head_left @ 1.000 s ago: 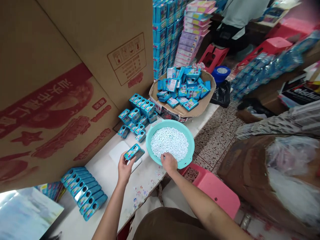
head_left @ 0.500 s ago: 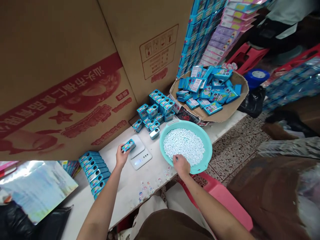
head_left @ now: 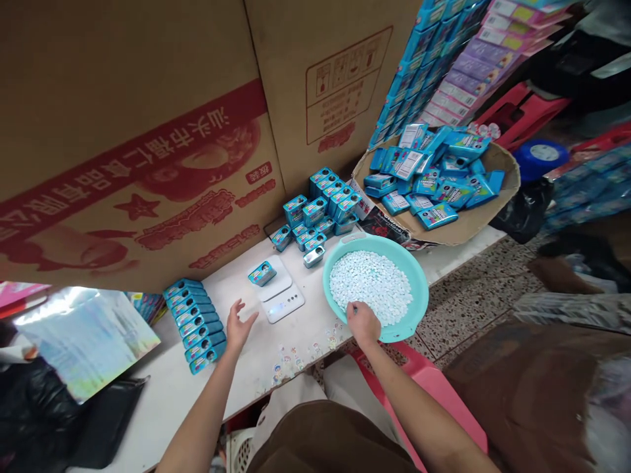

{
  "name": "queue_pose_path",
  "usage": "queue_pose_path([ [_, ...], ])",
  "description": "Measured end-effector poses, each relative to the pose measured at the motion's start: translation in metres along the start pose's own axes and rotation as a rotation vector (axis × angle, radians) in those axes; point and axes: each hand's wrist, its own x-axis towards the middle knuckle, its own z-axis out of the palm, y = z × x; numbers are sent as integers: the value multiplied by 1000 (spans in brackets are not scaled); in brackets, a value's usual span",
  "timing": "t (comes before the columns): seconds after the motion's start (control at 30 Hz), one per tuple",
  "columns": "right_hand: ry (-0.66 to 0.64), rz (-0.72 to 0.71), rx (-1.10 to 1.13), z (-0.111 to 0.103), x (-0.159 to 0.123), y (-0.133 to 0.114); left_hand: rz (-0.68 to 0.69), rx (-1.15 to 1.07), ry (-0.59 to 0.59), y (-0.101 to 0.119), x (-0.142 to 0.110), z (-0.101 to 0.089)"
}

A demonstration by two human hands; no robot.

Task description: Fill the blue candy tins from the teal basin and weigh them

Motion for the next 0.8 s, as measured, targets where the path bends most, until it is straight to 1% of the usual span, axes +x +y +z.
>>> queue_pose_path([
  [0.1,7,1,8,0,-1,0,-101,-6,-35,-24,-36,-1],
  [0.17,4,1,10,1,-1,0,-147,-9,-49,-36,-56,1],
  [0.27,2,9,10,2,-1,1,-194,-5,-64,-47,-80,4],
  [0.37,6,19,8,3,-1,1,-226,-5,-80,-51,-95,6],
  [0.47,2,18,7,3,-2,1,-245,-9,-75,-52,-101,6],
  [0.57,0,11,2,4,-3,1,-248,-13,-71,-51,-101,4],
  [0.7,-27,26,14,7,-2,5,-238,-24,-56,-48,-93,2],
  [0.8,-111,16,24,10,7,8,-222,-42,-33,-44,-83,0],
])
